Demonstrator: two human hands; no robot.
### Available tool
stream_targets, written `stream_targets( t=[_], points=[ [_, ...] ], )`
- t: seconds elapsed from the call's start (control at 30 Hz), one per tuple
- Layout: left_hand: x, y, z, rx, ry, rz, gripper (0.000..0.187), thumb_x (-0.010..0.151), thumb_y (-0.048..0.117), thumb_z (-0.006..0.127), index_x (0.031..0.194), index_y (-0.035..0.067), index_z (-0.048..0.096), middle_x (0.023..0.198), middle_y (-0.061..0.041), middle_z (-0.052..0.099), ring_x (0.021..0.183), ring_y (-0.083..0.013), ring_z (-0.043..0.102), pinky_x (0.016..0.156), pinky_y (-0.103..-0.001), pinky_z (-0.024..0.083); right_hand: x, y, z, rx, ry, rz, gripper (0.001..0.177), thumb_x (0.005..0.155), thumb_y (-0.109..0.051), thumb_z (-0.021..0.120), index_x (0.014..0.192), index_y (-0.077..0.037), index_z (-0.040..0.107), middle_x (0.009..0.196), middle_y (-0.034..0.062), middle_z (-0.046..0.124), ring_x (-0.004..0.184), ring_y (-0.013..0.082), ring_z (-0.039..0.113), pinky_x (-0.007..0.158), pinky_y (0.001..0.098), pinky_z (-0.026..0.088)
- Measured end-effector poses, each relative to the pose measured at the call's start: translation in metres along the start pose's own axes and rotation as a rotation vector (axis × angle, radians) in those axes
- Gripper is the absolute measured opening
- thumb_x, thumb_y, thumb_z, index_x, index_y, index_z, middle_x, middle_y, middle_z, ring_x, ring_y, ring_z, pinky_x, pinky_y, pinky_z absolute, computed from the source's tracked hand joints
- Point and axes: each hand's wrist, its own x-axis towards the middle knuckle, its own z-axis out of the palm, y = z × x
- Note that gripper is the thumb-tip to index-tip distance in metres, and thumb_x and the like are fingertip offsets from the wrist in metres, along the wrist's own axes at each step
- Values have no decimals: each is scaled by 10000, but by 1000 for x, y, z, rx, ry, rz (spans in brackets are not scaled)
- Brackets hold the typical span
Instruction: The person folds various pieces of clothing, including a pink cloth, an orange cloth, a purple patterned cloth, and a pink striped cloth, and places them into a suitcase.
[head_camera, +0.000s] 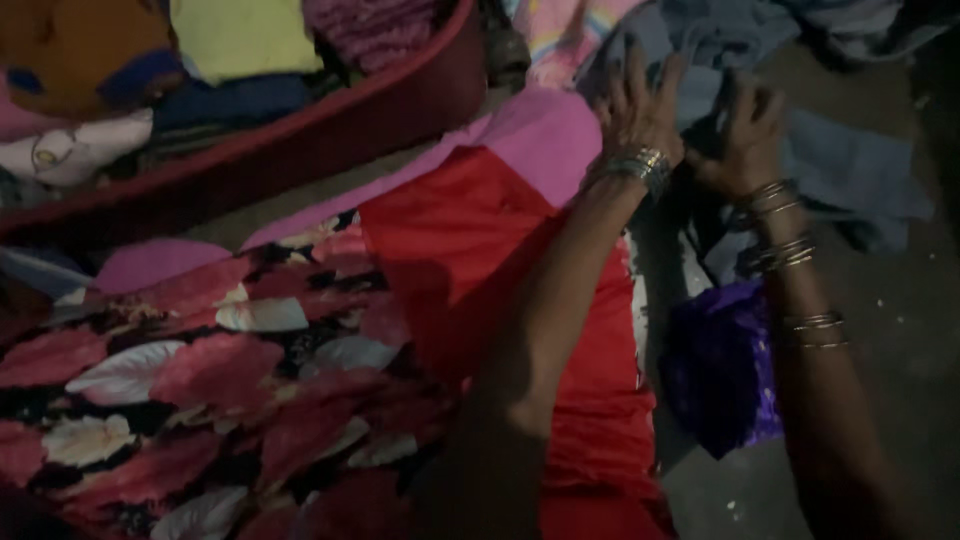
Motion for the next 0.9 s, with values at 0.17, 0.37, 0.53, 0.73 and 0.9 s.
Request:
stream_targets(
  t=[0.17,0.37,0.53,0.73,0.9],
  points=[
    [-17,-4,-13,124,-174,100,906,675,212,860,1465,255,418,1430,-114,446,1375,-365,400,1152,-584,312,-21,10,33,38,-25,292,1143,654,-336,912,1611,-81,340,1495,369,359,1264,548,483,1017,594,488],
    [-22,-1,-26,82,-185,84,869,719,216,803,1488,181,401,1461,-112,439,1362,-338,425,1127,-546,315,-14,57,49,199,-65,264,922,718,-312,894,1480,-33,457,1471,401,361,1168,557,527,884,572,516],
    [-21,-13,-8,-108,-11,80,843,756,180,748,1535,168,425,1506,-123,482,1327,-358,506,1122,-541,376,9,57,-6,351,-161,395,680,775,-238,787,1381,-18,568,1326,297,531,1097,451,603,875,527,539],
    [-4,-44,37,-258,-355,199,721,735,402,785,1379,166,561,1478,-152,514,1340,-368,493,1103,-510,407,88,-2,-102,220,-294,135,627,706,-129,741,1315,-29,636,1269,224,607,1119,404,613,909,499,539],
    [3,-42,51,-6,-593,353,640,825,431,695,1410,189,605,1499,-107,584,1371,-298,563,1141,-438,476,161,-45,-53,501,-390,-45,639,741,-155,672,1370,-94,583,1302,182,613,1141,366,636,959,460,537]
  ],
)
